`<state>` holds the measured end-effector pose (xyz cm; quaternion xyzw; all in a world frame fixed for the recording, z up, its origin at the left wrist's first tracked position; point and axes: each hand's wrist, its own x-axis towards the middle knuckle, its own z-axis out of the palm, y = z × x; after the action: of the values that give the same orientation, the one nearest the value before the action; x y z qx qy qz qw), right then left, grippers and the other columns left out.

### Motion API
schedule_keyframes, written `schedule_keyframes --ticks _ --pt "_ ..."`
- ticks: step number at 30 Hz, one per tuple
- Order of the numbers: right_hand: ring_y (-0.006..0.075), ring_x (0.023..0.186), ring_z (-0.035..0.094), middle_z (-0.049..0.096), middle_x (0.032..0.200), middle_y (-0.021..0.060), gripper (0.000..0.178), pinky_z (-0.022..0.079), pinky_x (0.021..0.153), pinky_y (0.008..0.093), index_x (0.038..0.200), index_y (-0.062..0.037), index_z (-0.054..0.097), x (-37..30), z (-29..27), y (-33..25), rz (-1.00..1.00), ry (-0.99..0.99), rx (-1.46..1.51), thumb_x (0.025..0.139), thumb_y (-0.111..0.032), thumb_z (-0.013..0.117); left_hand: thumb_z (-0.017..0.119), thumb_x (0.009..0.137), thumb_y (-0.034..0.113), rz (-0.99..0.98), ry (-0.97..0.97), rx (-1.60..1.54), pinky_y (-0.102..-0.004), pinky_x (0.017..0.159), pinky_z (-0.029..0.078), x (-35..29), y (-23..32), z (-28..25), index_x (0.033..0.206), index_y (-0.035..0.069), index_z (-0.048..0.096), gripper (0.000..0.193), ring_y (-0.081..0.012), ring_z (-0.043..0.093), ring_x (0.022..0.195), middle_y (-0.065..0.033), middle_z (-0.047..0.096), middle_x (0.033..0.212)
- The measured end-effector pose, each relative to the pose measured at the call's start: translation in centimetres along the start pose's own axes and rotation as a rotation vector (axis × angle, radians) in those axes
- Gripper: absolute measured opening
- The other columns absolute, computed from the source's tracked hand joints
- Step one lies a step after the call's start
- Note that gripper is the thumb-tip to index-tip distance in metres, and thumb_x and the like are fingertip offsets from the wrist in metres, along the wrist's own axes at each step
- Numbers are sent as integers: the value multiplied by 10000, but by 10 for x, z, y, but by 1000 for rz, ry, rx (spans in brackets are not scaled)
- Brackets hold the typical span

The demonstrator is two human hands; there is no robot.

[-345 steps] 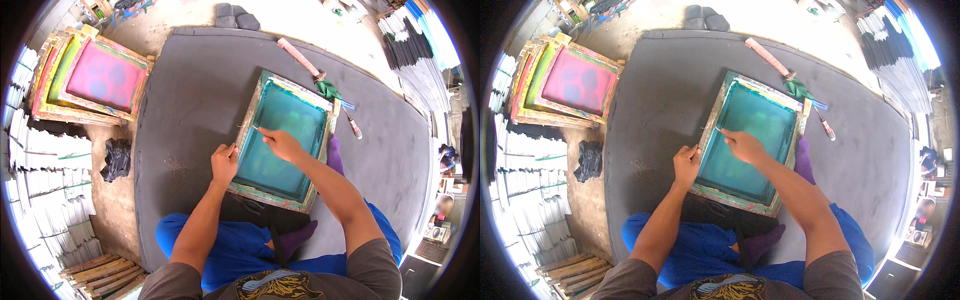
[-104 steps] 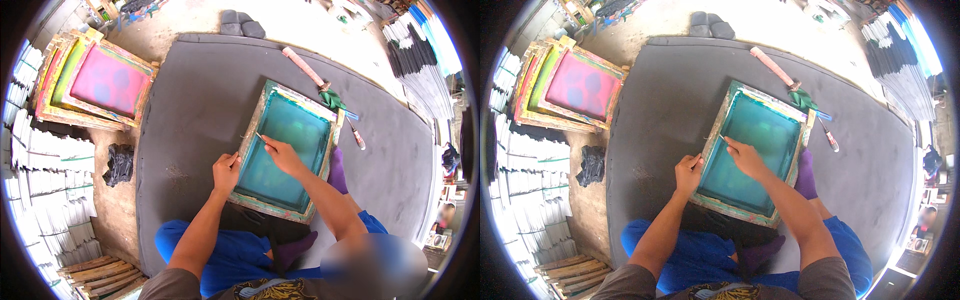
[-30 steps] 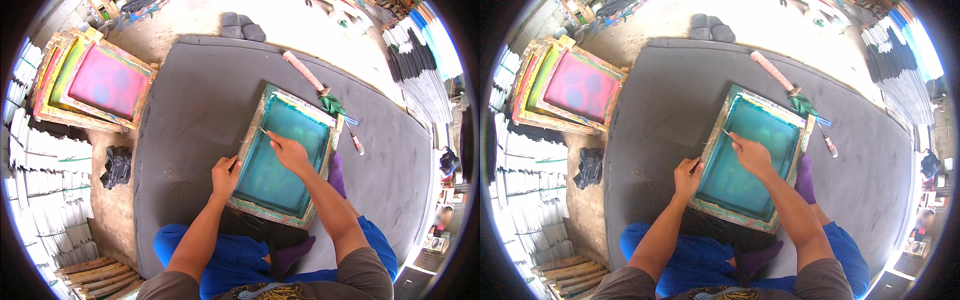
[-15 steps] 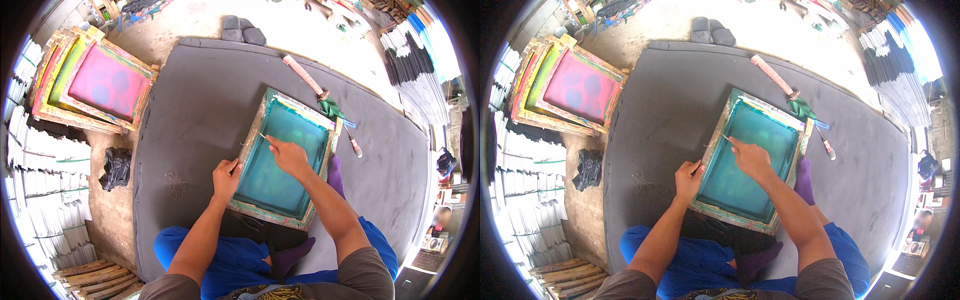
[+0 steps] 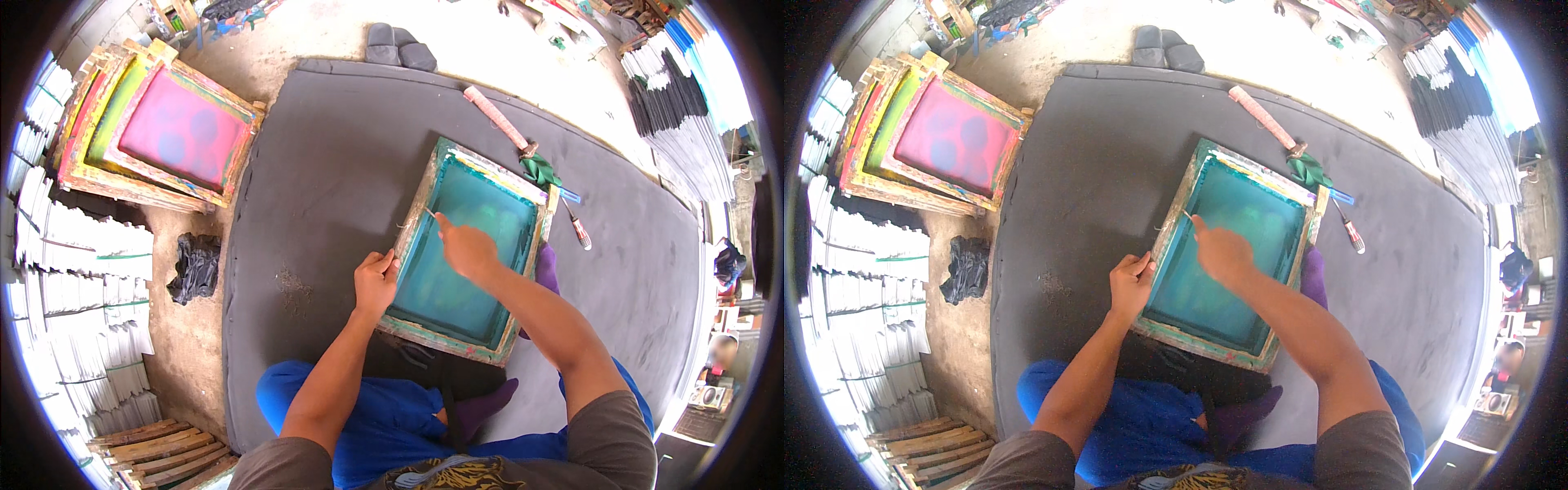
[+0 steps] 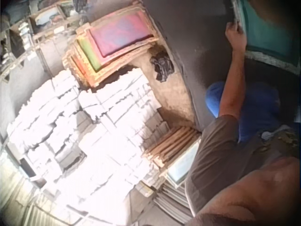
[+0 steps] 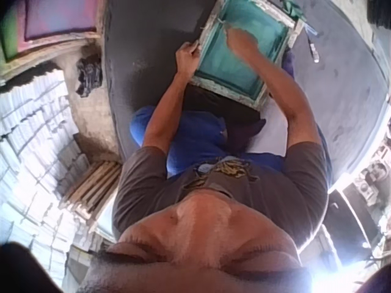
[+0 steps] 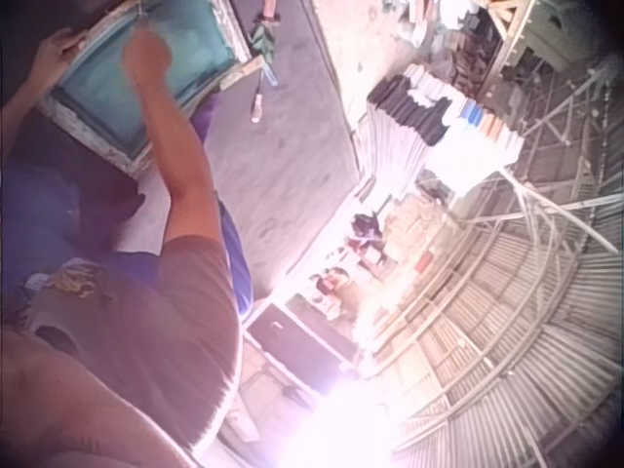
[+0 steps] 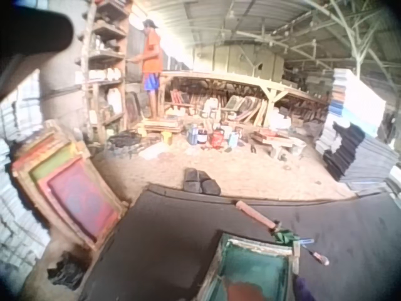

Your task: The person sits on the floor and uses a small tool to scrape and clean the edges of a green screen printing frame. They then use a screwdriver and pliers to remove staples or fasteners from the frame's border.

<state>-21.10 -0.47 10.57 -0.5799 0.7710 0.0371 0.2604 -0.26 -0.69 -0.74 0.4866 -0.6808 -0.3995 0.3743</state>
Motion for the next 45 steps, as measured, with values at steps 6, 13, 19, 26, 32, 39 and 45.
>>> schedule_keyframes --ticks 6,13,19,26,32,39,45 --pt "419 929 707 727 1029 246 432 548 824 492 1472 -147 551 15 21 35 -75 60 153 1076 -309 488 735 898 76 10 3 -7 -370 615 491 2 0 4 1125 -23 754 248 -274 611 643 -134 627 776" --pt "405 816 708 727 957 233 444 551 756 528 1491 -194 546 13 32 40 140 -124 799 1076 -345 493 741 902 90 -26 -29 -1 -358 622 494 -1 5 -1 1125 -15 758 247 -259 620 657 -131 640 794" --pt "163 515 480 551 677 69 460 421 500 362 1485 -207 569 25 71 67 -247 390 225 1074 -409 531 746 902 89 -22 -34 1 -341 619 489 1 4 0 1131 -10 759 249 -234 614 654 -124 655 810" --pt "94 443 369 465 672 -4 472 321 414 277 1530 -214 516 23 11 60 377 -528 1456 1084 -368 523 757 899 110 -51 -32 -8 -335 617 491 1 3 -2 1128 -4 763 256 -225 621 664 -122 665 829" --pt "234 663 646 714 907 84 453 543 660 373 1501 -185 536 10 35 67 -100 41 846 1057 -279 545 768 897 135 -90 -50 24 -338 619 495 4 12 -1 1152 2 757 287 -235 628 683 -128 673 875" --pt "413 1070 682 728 1192 128 361 547 926 510 1374 -202 639 7 18 45 -66 233 398 1025 -248 557 761 909 149 -121 -48 20 -340 656 514 2 8 -3 1163 6 754 292 -245 652 730 -130 682 909" --pt "427 999 697 743 1111 163 346 558 883 529 1347 -214 661 0 9 37 -16 205 301 1020 -240 551 749 920 141 -132 -44 -15 -335 688 529 3 11 -2 1168 6 752 283 -248 682 789 -135 710 966"
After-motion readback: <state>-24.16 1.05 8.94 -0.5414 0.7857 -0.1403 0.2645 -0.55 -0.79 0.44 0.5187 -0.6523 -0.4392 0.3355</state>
